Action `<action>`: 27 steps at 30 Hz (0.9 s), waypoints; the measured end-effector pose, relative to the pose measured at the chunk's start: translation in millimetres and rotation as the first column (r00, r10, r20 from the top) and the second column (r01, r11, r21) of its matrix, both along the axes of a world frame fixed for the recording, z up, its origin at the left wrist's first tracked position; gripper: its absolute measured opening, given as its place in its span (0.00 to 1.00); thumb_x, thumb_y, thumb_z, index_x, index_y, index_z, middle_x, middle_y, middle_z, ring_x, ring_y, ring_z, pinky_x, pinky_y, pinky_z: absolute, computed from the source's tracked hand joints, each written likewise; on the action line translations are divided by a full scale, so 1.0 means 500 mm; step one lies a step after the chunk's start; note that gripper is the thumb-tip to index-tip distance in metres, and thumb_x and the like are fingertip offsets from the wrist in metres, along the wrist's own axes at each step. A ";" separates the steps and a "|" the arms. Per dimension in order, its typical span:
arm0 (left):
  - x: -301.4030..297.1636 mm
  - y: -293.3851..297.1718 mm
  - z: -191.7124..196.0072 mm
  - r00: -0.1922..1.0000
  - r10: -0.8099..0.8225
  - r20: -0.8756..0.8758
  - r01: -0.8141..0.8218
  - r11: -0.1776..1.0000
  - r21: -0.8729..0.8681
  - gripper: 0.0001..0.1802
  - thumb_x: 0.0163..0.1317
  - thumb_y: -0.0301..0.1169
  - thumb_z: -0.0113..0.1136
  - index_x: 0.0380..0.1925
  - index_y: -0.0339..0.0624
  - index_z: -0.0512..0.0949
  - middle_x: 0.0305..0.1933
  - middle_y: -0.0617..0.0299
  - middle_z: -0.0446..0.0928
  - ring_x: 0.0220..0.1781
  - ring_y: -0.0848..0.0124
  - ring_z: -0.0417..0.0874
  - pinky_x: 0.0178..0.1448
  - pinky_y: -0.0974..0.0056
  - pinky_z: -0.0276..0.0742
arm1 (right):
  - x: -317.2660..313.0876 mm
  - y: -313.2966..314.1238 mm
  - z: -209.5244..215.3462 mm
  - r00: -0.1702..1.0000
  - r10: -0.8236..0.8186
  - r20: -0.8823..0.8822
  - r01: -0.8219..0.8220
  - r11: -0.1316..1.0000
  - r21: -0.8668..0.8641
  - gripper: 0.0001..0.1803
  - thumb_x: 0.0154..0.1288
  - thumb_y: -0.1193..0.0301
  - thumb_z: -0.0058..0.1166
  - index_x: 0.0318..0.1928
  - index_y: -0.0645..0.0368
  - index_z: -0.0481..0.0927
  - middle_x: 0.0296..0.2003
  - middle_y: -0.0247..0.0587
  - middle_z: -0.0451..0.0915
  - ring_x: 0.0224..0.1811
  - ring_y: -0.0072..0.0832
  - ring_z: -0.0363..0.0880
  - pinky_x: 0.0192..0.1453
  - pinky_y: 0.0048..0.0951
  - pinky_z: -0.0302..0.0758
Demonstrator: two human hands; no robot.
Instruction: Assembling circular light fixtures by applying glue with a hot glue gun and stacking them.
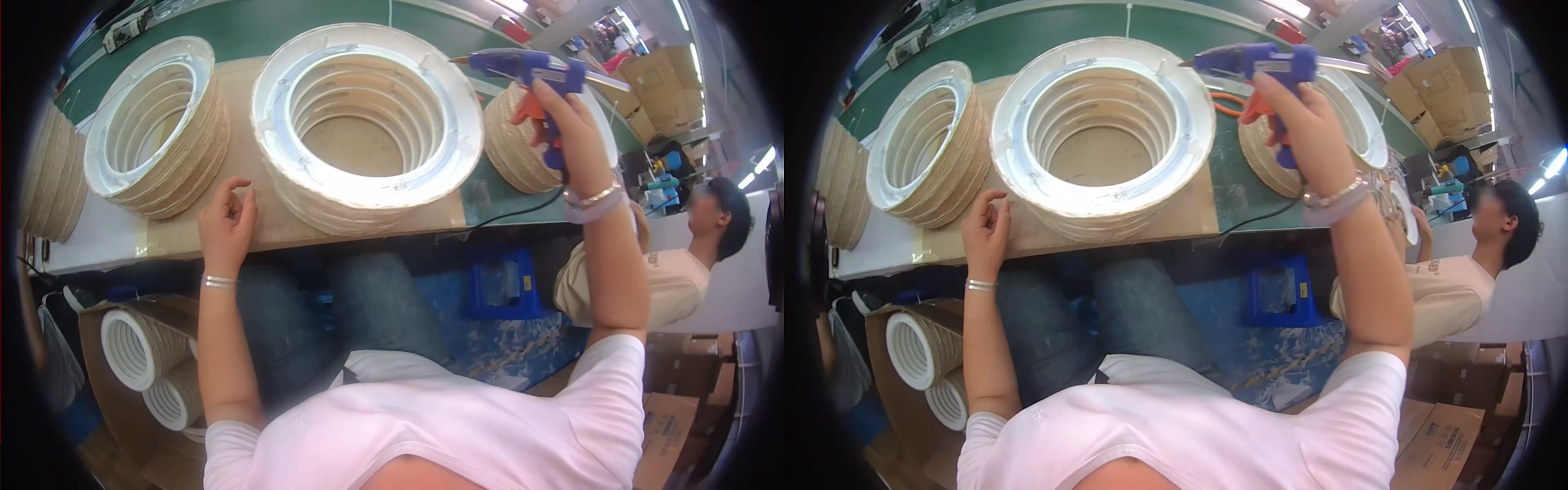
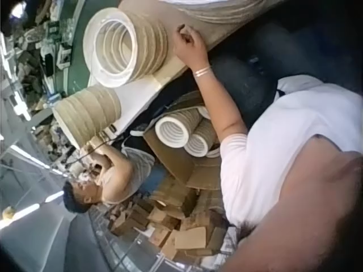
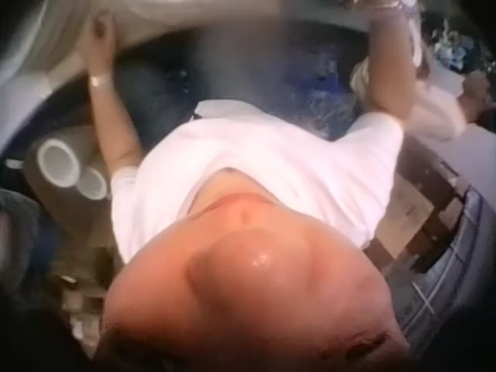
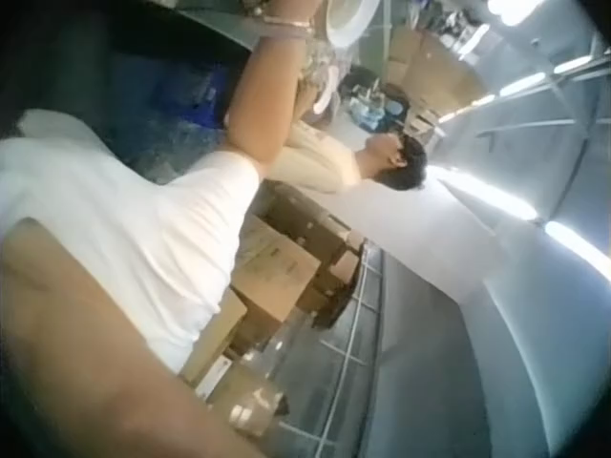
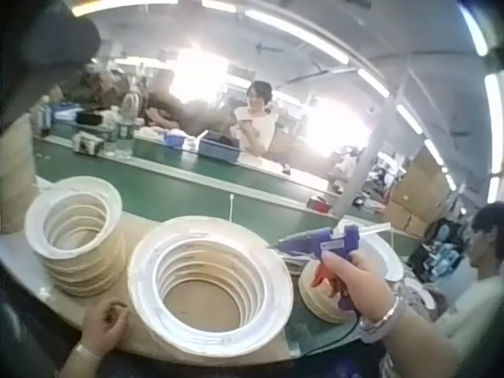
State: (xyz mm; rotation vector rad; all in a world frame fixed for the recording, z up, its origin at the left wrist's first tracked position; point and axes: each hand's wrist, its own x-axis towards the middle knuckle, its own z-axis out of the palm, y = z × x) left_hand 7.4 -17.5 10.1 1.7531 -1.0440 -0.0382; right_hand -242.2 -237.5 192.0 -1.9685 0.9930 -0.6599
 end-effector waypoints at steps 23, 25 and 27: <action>0.002 0.003 -0.001 1.000 0.014 0.011 -0.014 1.000 0.028 0.05 0.50 0.26 0.52 0.29 0.41 0.72 0.08 0.66 0.54 0.11 0.78 0.55 0.17 0.70 0.51 | 0.042 -0.022 -0.033 0.995 0.018 -0.096 -0.023 0.998 -0.057 0.19 0.53 0.55 0.48 0.18 0.57 0.71 0.14 0.29 0.68 0.17 0.13 0.63 0.21 0.15 0.56; 0.002 0.003 -0.002 1.000 0.017 0.009 -0.017 1.000 0.024 0.05 0.50 0.26 0.52 0.29 0.41 0.72 0.08 0.66 0.54 0.11 0.78 0.55 0.18 0.70 0.51 | 0.041 -0.019 -0.031 0.996 0.020 -0.091 -0.025 0.998 -0.058 0.19 0.53 0.55 0.48 0.18 0.57 0.71 0.14 0.28 0.68 0.16 0.13 0.63 0.21 0.15 0.56; 0.004 0.004 -0.004 1.000 0.009 0.001 -0.009 1.000 0.029 0.06 0.50 0.26 0.52 0.30 0.41 0.72 0.08 0.66 0.54 0.11 0.78 0.55 0.18 0.71 0.51 | 0.041 -0.016 -0.030 0.996 0.021 -0.087 -0.026 0.998 -0.060 0.19 0.53 0.55 0.48 0.18 0.57 0.71 0.14 0.28 0.68 0.16 0.13 0.63 0.21 0.15 0.55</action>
